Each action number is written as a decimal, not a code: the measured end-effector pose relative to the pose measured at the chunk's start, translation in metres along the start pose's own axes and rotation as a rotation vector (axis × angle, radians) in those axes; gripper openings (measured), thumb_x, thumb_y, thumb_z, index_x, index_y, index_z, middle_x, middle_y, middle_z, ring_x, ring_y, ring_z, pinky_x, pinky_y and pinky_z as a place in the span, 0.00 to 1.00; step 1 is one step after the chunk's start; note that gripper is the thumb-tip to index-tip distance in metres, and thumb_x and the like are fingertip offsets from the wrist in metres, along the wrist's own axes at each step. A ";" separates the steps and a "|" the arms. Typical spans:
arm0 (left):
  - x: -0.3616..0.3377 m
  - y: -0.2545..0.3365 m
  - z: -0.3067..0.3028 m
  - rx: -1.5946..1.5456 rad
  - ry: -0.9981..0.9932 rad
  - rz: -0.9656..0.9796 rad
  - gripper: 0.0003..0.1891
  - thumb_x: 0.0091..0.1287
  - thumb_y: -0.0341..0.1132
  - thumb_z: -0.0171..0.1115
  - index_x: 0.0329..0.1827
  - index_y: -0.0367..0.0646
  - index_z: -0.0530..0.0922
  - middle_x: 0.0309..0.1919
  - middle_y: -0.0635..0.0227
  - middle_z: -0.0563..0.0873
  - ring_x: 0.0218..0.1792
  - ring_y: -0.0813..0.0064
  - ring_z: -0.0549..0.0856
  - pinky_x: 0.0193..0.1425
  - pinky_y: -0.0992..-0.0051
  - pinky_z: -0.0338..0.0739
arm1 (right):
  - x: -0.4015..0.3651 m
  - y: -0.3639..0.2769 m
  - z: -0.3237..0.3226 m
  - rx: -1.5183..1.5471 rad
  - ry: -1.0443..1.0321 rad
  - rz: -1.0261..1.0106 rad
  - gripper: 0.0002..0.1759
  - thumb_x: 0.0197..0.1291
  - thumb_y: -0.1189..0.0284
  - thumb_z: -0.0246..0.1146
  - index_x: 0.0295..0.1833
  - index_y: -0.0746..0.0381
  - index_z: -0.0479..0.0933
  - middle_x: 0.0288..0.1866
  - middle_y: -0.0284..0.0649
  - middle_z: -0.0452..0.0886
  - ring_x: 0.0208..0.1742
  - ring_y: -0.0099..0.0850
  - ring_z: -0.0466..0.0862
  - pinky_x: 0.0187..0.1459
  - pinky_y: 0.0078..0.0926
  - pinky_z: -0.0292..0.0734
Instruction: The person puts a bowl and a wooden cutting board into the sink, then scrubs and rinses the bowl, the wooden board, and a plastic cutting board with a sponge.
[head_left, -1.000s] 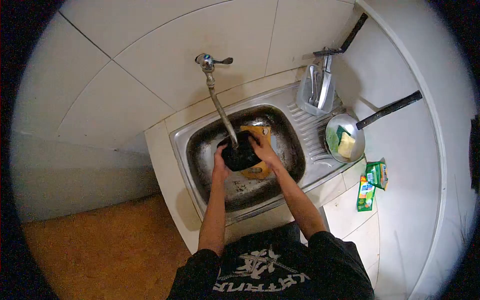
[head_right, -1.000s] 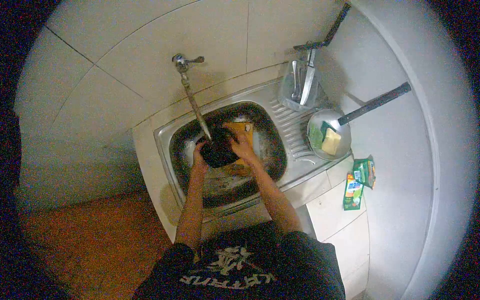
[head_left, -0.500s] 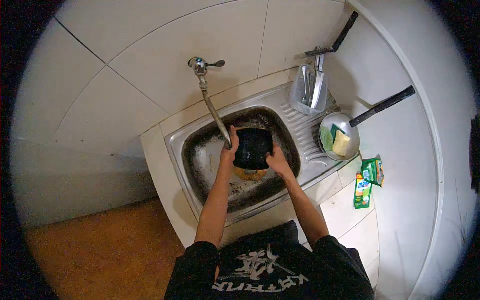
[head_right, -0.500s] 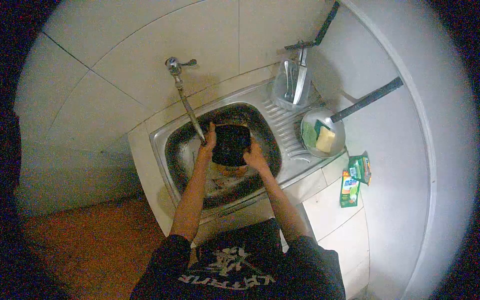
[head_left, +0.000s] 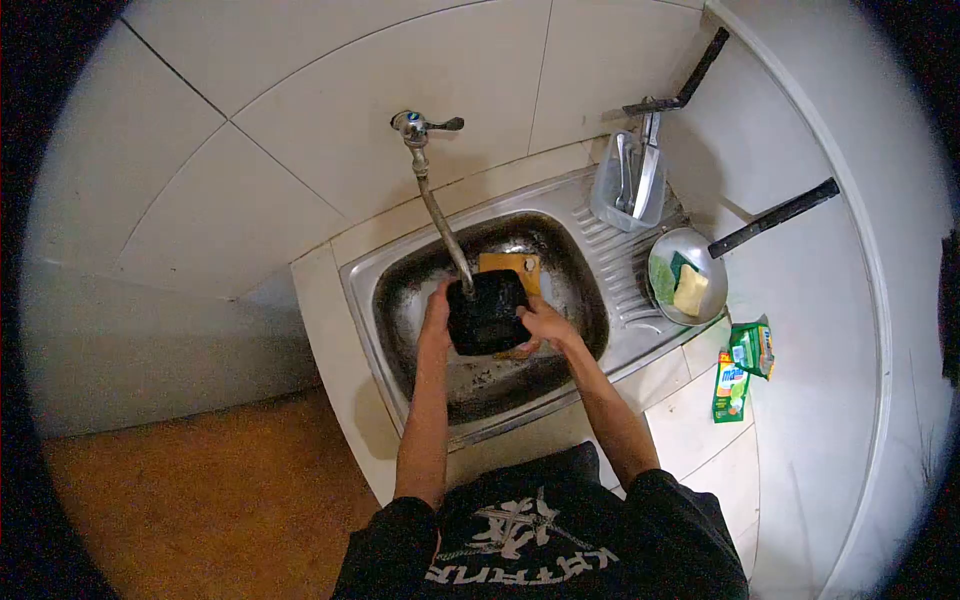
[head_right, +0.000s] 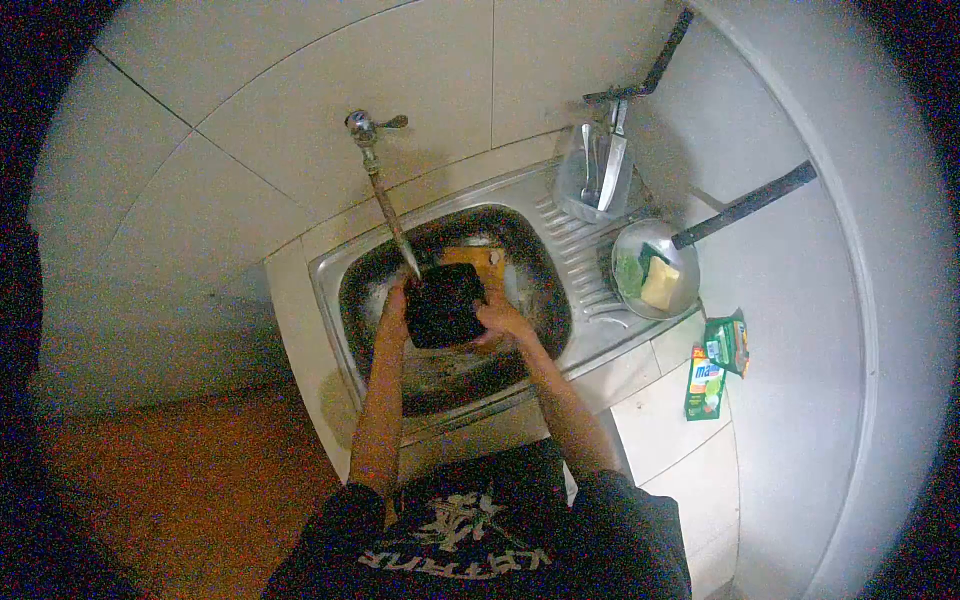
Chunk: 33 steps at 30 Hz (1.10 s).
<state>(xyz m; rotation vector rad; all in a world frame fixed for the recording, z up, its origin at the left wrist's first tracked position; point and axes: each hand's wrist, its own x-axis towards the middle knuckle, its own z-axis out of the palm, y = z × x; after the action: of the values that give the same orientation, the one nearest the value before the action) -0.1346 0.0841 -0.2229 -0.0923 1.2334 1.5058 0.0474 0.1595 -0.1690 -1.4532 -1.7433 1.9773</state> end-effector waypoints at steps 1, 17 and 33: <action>-0.010 0.005 0.001 0.002 0.003 0.001 0.19 0.66 0.48 0.44 0.41 0.42 0.77 0.33 0.66 0.81 0.34 0.70 0.80 0.41 0.69 0.74 | 0.017 0.014 0.007 0.002 -0.003 0.000 0.19 0.58 0.69 0.49 0.51 0.71 0.65 0.40 0.56 0.74 0.27 0.41 0.80 0.24 0.34 0.74; -0.041 0.011 -0.058 -0.277 -0.084 0.002 0.27 0.59 0.53 0.54 0.56 0.44 0.69 0.49 0.58 0.76 0.45 0.54 0.78 0.52 0.56 0.71 | 0.055 -0.029 0.062 -0.146 -0.154 -0.864 0.22 0.52 0.74 0.50 0.56 0.56 0.71 0.52 0.41 0.75 0.52 0.36 0.73 0.54 0.33 0.64; -0.049 0.014 -0.022 0.679 0.270 0.748 0.22 0.66 0.47 0.46 0.56 0.43 0.71 0.55 0.65 0.74 0.58 0.71 0.69 0.64 0.71 0.57 | 0.140 0.048 0.096 -0.686 0.575 -1.018 0.15 0.59 0.65 0.51 0.45 0.66 0.70 0.28 0.51 0.74 0.30 0.44 0.78 0.29 0.38 0.72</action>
<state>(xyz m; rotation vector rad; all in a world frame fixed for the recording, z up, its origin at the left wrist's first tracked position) -0.1391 0.0377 -0.1924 0.7051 2.0849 1.6177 -0.0713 0.1673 -0.2986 -0.7681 -2.2358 0.4337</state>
